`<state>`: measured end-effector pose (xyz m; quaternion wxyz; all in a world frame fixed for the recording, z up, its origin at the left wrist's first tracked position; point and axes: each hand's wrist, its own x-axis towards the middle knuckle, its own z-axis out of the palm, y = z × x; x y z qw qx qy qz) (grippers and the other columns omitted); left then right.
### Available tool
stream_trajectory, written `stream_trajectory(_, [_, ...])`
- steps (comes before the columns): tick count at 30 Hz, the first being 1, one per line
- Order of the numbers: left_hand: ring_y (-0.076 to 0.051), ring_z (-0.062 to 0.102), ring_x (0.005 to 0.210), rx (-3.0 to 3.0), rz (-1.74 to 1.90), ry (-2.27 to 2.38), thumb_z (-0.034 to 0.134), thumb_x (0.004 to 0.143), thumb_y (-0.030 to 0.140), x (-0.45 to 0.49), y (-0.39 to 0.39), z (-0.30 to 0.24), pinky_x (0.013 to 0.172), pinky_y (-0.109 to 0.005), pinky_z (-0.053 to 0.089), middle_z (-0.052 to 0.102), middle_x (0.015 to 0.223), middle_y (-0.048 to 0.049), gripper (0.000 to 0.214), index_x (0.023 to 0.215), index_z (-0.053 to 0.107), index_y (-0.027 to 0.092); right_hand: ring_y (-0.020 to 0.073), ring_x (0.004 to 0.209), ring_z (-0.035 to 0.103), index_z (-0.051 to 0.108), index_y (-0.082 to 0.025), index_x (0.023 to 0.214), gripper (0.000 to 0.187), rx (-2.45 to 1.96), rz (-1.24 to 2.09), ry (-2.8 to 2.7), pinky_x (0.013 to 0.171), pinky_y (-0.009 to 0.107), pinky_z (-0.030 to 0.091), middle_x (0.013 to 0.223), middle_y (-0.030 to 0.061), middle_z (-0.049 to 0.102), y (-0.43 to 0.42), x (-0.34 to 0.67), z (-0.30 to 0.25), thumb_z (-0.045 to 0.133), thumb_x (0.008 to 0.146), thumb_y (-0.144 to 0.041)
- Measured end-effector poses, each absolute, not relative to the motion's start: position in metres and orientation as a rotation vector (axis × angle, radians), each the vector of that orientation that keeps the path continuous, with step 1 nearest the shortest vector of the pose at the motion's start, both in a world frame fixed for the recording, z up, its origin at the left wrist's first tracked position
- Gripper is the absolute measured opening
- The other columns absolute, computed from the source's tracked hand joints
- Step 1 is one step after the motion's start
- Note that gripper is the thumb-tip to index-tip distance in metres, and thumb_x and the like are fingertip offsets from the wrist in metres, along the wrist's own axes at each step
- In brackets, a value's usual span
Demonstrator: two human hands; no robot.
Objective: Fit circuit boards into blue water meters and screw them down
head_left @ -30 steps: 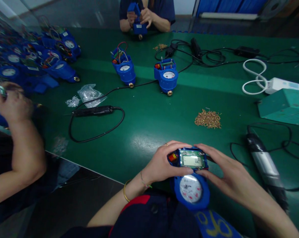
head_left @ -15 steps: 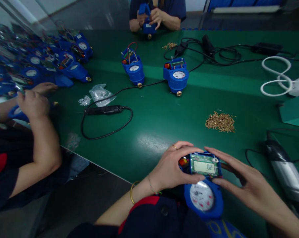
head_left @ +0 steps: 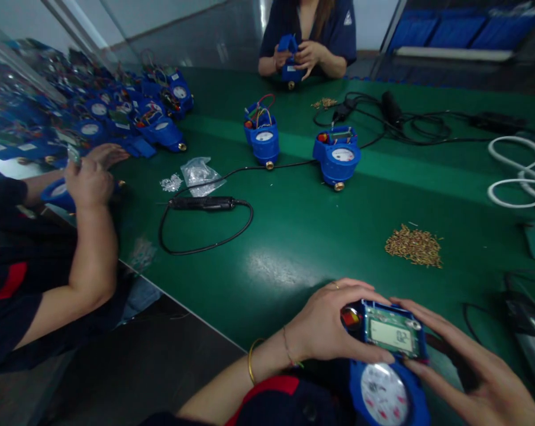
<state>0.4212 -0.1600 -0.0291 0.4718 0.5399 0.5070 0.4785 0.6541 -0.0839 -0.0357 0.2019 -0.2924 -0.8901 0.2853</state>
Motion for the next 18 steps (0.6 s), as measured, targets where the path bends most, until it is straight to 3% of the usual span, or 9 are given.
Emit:
stream_trajectory(4, [-0.025,0.066,0.110,1.305,1.123,1.198,0.087,0.064,0.033,0.418,-0.154,-0.031,0.100,-0.038,0.047,0.071,0.120,-0.0077,0.059,0.119,0.069,0.022,0.0195,0.108,0.069,0.057,-0.024,0.136,0.052,-0.800,0.700,-2.450,0.095,0.021,0.051,0.127,0.0060,0.067,-0.089,0.652,-0.030,0.068,0.089,-0.043])
stream_trajectory(7, [-0.024,0.066,0.100,1.314,1.095,1.207,0.088,0.062,0.036,0.417,-0.151,-0.030,0.093,-0.039,0.049,0.073,0.110,-0.0065,0.060,0.117,0.070,0.022,0.0240,0.116,0.065,0.061,-0.027,0.135,0.058,-0.886,0.943,-2.425,0.100,0.029,0.053,0.131,0.0047,0.064,-0.075,0.660,-0.033,0.070,0.085,-0.054])
stream_trajectory(9, [-0.025,0.066,0.099,1.314,1.089,1.208,0.089,0.061,0.037,0.417,-0.149,-0.029,0.091,-0.039,0.049,0.072,0.110,-0.0069,0.060,0.115,0.070,0.021,0.0268,0.115,0.066,0.066,-0.023,0.130,0.059,-0.990,1.090,-2.363,0.100,0.035,0.056,0.127,0.0075,0.067,-0.051,0.664,-0.040,0.062,0.087,-0.064])
stream_trajectory(12, [-0.024,0.065,0.098,1.307,1.073,1.213,0.089,0.060,0.036,0.416,-0.148,-0.028,0.090,-0.039,0.049,0.071,0.109,-0.0070,0.060,0.114,0.070,0.021,0.0268,0.088,0.073,0.074,-0.018,0.102,0.048,-1.308,0.760,-2.277,0.079,0.038,0.062,0.099,0.0096,0.075,-0.004,0.663,-0.056,0.057,0.089,-0.061])
stream_trajectory(18, [-0.024,0.065,0.101,1.315,1.035,1.201,0.089,0.062,0.035,0.415,-0.146,-0.028,0.094,-0.039,0.048,0.070,0.112,-0.0062,0.059,0.116,0.069,0.022,0.0240,0.080,0.069,0.069,-0.018,0.085,0.036,-1.325,0.611,-2.323,0.074,0.037,0.056,0.091,0.0103,0.072,0.039,0.644,-0.085,0.050,0.091,-0.048])
